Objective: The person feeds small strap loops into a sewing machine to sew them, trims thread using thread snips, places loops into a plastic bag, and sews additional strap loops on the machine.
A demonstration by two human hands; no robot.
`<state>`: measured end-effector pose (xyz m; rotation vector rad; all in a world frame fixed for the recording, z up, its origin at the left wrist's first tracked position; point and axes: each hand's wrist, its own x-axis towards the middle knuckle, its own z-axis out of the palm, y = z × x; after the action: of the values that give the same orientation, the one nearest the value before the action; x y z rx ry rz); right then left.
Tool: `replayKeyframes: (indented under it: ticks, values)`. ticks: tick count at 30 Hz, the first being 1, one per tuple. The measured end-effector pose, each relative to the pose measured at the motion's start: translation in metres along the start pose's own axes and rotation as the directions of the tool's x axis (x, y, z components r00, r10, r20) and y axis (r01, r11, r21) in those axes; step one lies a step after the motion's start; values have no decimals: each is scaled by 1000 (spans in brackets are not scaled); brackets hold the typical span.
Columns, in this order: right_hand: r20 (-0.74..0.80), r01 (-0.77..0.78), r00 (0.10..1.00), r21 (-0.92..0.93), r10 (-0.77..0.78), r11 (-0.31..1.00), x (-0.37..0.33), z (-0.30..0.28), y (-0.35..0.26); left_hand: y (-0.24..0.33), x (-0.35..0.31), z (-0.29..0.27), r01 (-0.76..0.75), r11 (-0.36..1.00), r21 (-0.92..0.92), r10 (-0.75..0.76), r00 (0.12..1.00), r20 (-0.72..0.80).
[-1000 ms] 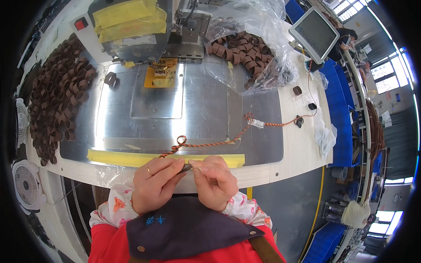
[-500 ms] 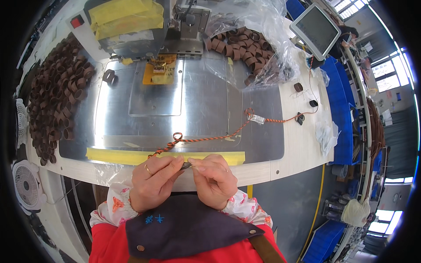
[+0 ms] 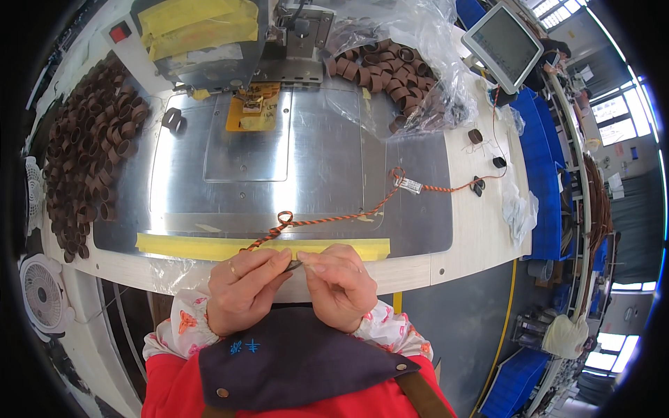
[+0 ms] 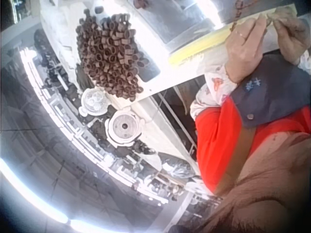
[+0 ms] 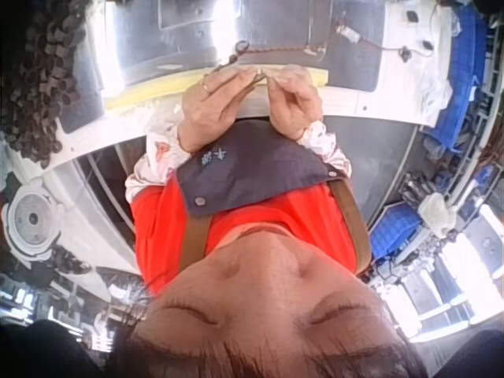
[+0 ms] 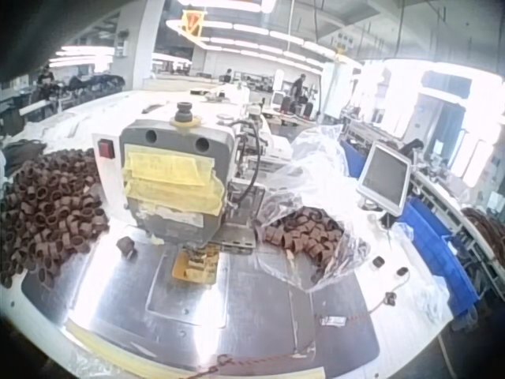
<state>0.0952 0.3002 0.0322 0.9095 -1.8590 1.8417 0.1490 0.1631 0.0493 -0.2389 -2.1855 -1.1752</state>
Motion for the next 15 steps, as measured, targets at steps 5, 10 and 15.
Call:
replayKeyframes:
  ticks: [5, 10, 15]
  values:
    - [11, 7, 1000, 2, -7, 1000, 1, 1, 0, 0, 0, 1, -5, 999, 33, 6, 999, -42]
    - [13, 26, 1000, -35, -26, 999, 2, 1, 0, 2, 2, -2, 7, 999, 33, -7, 1000, 11]
    - [41, 125, 992, -164, -119, 979, 4, 1, 1, 2, 1, -1, 9, 999, 50, -9, 1000, 9]
